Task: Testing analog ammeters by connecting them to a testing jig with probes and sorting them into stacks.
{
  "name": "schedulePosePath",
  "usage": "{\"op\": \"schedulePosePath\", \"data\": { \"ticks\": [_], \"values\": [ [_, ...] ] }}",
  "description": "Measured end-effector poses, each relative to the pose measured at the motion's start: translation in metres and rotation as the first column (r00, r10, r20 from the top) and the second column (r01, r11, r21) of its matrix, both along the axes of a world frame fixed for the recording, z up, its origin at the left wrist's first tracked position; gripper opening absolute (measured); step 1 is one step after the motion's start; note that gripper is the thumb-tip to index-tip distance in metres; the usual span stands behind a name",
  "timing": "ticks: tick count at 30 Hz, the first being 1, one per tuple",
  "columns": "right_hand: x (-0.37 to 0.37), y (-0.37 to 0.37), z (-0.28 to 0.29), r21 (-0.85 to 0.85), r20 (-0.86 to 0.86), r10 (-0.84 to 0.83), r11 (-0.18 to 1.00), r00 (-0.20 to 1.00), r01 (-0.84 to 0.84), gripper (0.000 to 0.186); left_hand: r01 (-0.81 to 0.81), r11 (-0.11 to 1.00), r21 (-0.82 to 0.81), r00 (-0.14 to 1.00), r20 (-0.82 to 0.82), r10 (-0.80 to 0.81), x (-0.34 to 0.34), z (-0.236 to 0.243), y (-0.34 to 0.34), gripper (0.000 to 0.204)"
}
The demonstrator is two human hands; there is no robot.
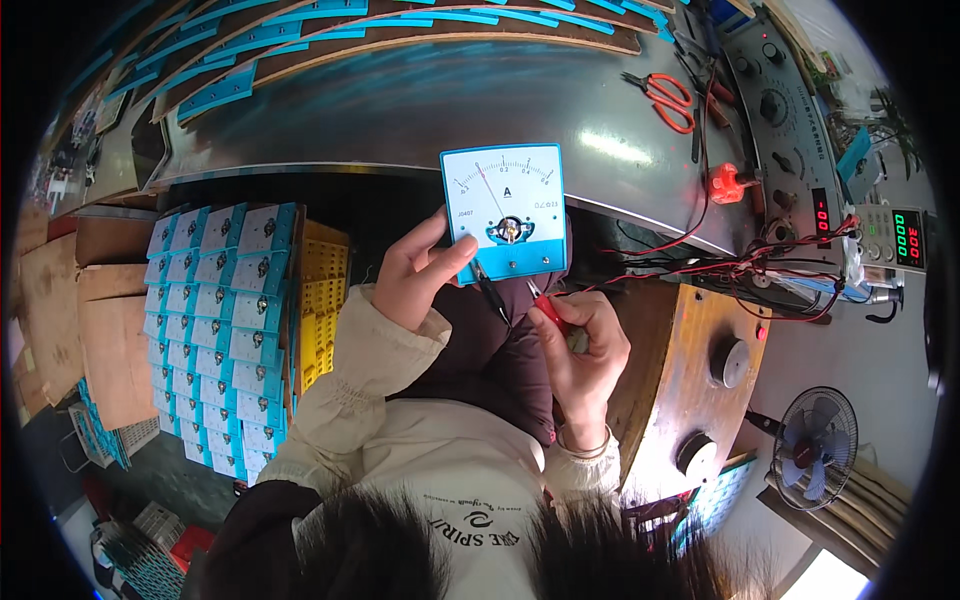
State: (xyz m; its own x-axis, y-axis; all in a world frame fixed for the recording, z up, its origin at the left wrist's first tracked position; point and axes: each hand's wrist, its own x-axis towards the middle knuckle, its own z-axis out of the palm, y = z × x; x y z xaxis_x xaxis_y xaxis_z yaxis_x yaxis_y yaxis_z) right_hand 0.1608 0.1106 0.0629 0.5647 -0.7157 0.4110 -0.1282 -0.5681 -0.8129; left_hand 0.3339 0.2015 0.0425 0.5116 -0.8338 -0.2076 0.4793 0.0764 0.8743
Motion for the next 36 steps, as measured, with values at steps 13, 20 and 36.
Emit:
{"op": "schedulePosePath", "data": {
  "ticks": [13, 20, 36],
  "values": [
    [-0.002, 0.009, 0.002, -0.017, -0.001, -0.194, 0.981, 0.981, 0.194, 0.042, 0.018, 1.000, -0.008, 1.000, -0.001, -0.018, -0.022, 0.015, -0.006, 0.051],
    [-0.033, -0.006, 0.011, 0.004, -0.118, -0.309, 0.950, 0.944, 0.312, 0.117, 0.213, 0.971, 0.105, 0.945, 0.233, -0.232, -0.081, 0.016, -0.041, 0.044],
    [-0.417, -0.007, -0.018, -0.411, -0.202, -0.934, -0.191, -0.294, 0.891, 0.099, 0.739, 0.647, 0.188, 0.545, 0.398, -0.738, -0.156, 0.030, -0.077, 0.045]
  ]
}}
